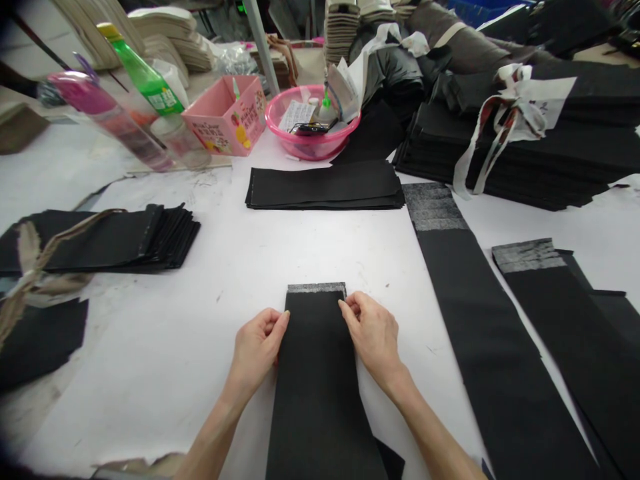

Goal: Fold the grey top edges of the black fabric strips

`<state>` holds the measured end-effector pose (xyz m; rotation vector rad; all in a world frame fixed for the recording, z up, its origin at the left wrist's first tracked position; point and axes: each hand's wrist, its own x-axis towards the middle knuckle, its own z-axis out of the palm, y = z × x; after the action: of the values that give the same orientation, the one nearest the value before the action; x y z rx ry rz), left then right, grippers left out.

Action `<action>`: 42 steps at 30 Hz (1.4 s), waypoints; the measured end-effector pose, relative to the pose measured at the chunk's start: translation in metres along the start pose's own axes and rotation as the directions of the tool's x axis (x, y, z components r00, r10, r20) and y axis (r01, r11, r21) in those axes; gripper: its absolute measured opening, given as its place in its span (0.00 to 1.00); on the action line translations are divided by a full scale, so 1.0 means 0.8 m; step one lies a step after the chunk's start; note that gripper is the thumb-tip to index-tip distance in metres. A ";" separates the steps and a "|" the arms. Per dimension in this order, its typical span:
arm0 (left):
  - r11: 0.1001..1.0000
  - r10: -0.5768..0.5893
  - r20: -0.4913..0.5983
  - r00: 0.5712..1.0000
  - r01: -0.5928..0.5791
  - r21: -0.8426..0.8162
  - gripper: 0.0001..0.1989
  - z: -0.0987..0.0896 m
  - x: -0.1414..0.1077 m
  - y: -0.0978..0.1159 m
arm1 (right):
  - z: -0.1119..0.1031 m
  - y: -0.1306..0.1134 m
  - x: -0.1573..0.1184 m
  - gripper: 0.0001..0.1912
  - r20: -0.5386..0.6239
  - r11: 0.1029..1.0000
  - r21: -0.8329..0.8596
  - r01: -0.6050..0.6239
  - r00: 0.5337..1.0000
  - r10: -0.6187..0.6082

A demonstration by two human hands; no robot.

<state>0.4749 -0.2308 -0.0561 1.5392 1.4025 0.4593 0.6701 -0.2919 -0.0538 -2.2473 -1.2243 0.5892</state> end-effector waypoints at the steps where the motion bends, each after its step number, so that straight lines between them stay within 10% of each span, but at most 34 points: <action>1: 1.000 -0.008 0.003 1.000 0.008 -0.002 0.19 0.000 0.000 0.000 | 0.001 0.000 0.000 0.14 -0.001 1.000 0.000 -0.001 1.000 0.001; 42: 0.994 -0.109 0.025 0.994 0.110 -0.004 0.20 0.001 0.001 0.009 | 0.001 -0.004 0.007 0.06 0.004 0.996 -0.040 -0.074 0.997 0.074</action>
<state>0.4797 -0.2299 -0.0507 1.4506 1.4567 0.3753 0.6703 -0.2852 -0.0529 -2.3341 -1.1691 0.6041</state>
